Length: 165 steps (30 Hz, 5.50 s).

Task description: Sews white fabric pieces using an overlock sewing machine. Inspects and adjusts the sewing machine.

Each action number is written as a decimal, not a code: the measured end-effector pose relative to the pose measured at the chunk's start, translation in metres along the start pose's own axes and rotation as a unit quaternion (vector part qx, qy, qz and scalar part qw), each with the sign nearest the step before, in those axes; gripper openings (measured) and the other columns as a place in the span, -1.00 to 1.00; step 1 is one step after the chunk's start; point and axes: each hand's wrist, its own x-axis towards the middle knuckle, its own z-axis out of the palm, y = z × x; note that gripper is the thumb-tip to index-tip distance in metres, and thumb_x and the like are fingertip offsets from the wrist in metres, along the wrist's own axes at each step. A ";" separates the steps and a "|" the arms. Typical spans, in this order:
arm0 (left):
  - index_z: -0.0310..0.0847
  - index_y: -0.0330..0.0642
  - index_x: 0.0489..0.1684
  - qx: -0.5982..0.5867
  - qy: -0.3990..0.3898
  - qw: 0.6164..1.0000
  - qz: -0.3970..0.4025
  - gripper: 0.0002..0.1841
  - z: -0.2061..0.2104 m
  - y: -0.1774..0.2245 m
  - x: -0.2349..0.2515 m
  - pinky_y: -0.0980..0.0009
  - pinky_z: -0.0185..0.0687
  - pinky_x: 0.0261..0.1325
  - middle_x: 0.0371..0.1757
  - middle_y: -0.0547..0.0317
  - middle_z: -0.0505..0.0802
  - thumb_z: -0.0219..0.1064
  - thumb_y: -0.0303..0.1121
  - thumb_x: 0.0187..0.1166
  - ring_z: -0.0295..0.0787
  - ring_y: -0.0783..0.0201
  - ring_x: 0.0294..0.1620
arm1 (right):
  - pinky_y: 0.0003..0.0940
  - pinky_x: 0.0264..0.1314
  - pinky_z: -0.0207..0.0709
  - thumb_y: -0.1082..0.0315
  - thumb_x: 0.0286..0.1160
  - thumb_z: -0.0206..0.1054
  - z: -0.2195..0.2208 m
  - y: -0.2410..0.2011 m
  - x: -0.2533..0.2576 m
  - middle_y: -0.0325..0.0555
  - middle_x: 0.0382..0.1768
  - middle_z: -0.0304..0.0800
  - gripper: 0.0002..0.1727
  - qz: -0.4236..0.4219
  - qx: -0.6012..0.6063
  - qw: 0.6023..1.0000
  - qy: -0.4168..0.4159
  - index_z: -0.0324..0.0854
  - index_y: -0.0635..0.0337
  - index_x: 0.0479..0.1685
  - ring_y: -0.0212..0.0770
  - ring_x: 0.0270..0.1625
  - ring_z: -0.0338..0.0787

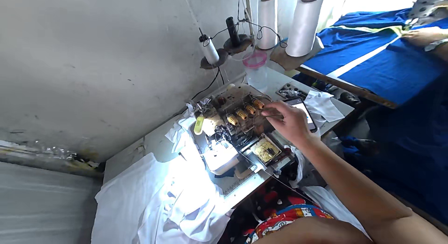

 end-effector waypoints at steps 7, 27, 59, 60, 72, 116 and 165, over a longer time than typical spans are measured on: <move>0.80 -0.43 -0.07 0.057 -0.024 0.998 -0.022 -0.77 0.001 -0.002 0.004 -0.03 0.59 0.19 -0.11 -0.24 0.88 0.23 -0.46 0.70 0.82 -0.10 0.02 | 0.08 -0.45 0.63 0.29 0.45 0.50 0.016 -0.014 0.013 0.11 -0.37 0.85 -0.83 -0.043 -0.062 0.996 -0.051 0.80 0.23 -0.20 0.15 -0.38 0.86; 0.75 -0.44 0.11 -0.043 0.362 0.929 -0.069 -0.76 -0.014 -0.034 -0.099 0.23 0.75 0.14 -0.01 -0.15 0.86 0.33 -0.54 0.58 0.84 0.15 -0.05 | 0.08 -0.37 0.64 0.30 0.42 0.54 0.007 -0.010 0.007 0.09 -0.17 0.82 -0.59 -0.027 -0.005 0.997 -0.069 0.69 0.21 0.25 0.10 -0.32 0.81; 0.54 -0.53 0.34 0.085 0.753 0.609 -0.237 -0.45 0.012 -0.105 -0.135 0.09 0.68 0.23 0.22 -0.28 0.78 0.35 -0.19 0.57 0.80 0.01 0.13 | 0.08 -0.25 0.68 0.36 0.49 0.47 0.007 -0.003 0.012 0.15 -0.12 0.85 -0.83 0.007 -0.016 1.000 -0.008 0.79 0.26 -0.07 0.11 -0.18 0.86; 0.51 -0.52 0.37 0.045 0.751 0.612 -0.245 -0.45 0.012 -0.107 -0.134 0.09 0.66 0.23 0.23 -0.27 0.78 0.34 -0.19 0.58 0.79 0.03 0.11 | 0.09 -0.29 0.65 0.31 0.52 0.47 0.005 -0.003 0.014 0.14 -0.26 0.85 -0.81 0.021 -0.024 0.999 -0.015 0.77 0.30 -0.17 0.12 -0.27 0.85; 0.82 -0.22 -0.25 0.098 0.734 0.643 -0.196 -0.80 0.016 -0.113 -0.151 0.43 0.63 0.08 -0.30 0.21 0.85 0.28 -0.34 0.60 0.77 0.42 -0.14 | 0.22 -0.22 0.57 0.22 0.65 0.35 0.000 0.000 0.015 0.21 -0.36 0.78 -0.68 0.078 -0.014 0.995 -0.062 0.73 0.38 -0.24 0.21 -0.27 0.79; 0.74 -0.26 0.31 0.059 0.427 0.845 -0.317 -0.57 0.051 -0.009 -0.210 0.12 0.83 -0.09 0.15 -0.14 0.85 0.50 -0.27 0.49 0.88 0.06 -0.17 | 0.07 -0.34 0.66 0.26 0.20 0.64 0.049 -0.007 0.017 0.19 0.26 0.78 -0.61 -0.045 -0.040 0.997 0.039 0.77 0.29 -0.02 0.16 -0.05 0.89; 0.65 -0.34 -0.10 0.141 0.740 0.528 -0.392 -0.74 0.053 -0.044 -0.348 0.62 0.63 -0.20 -0.28 0.25 0.89 0.11 -0.32 0.72 0.74 0.60 -0.35 | -0.45 -0.32 0.53 0.32 0.51 0.46 0.024 0.012 -0.006 0.31 0.13 0.67 -0.59 -0.059 0.038 0.994 0.079 0.67 0.36 0.27 -0.19 -0.27 0.67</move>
